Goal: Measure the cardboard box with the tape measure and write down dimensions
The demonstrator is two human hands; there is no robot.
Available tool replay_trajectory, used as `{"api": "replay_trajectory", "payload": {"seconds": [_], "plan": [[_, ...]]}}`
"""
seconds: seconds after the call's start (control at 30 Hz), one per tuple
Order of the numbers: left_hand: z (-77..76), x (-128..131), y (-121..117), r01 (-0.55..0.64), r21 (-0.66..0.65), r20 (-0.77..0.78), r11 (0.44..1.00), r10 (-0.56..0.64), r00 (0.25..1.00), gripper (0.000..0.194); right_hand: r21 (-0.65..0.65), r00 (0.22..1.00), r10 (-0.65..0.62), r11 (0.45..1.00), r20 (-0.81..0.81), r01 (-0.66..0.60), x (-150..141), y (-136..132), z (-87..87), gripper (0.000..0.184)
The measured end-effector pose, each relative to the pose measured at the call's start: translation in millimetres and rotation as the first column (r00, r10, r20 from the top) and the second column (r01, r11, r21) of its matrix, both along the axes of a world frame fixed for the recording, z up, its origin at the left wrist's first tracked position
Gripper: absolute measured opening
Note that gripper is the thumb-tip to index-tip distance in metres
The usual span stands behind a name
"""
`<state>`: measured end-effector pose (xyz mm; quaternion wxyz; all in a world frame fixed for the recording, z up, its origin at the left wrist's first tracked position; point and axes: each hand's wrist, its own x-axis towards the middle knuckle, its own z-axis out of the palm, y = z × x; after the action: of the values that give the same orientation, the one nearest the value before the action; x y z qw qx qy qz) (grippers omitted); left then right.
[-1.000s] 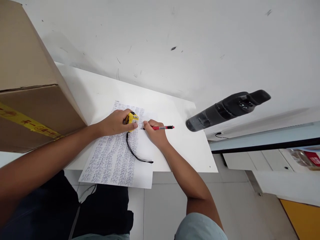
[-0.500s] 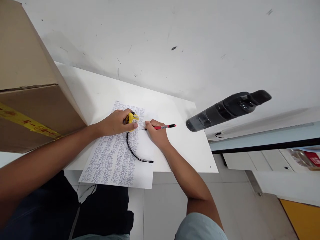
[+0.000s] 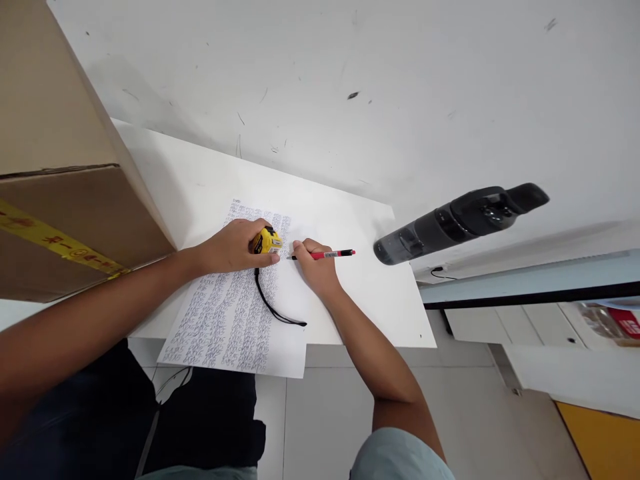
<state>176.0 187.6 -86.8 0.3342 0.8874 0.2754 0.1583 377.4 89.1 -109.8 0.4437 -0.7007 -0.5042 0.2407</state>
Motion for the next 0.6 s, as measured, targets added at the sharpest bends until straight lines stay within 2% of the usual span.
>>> {"api": "replay_trajectory", "payload": {"seconds": [0.2, 0.33, 0.4, 0.5, 0.6], "plan": [[-8.6, -1, -3, 0.028, 0.146, 0.05, 0.989, -0.036, 0.998, 0.054, 0.045, 0.998, -0.052, 0.998, 0.038, 0.05, -3, 1, -1.4, 0.044], [-17.2, -6, -9, 0.046, 0.29, 0.076, 0.956, -0.071, 0.995, 0.059, 0.217, 0.984, -0.104, 0.974, 0.145, 0.071, -7, 0, -8.1, 0.034], [-19.9, -10, -12, 0.026, 0.341, 0.07, 0.94, -0.053, 0.996, 0.062, 0.278, 0.962, -0.071, 0.961, 0.264, -0.005, -5, 3, -16.9, 0.038], [-22.2, -14, -17, -0.011, 0.411, 0.08, 0.911, -0.024, 0.996, 0.063, 0.169, 0.95, -0.075, 0.985, 0.303, 0.024, -2, 11, -30.0, 0.045], [-21.5, -18, -25, -0.055, 0.475, 0.123, 0.878, -0.005, 0.992, 0.063, 0.13, 0.95, -0.09, 0.99, 0.299, 0.052, -8, 17, -34.8, 0.045]]}}
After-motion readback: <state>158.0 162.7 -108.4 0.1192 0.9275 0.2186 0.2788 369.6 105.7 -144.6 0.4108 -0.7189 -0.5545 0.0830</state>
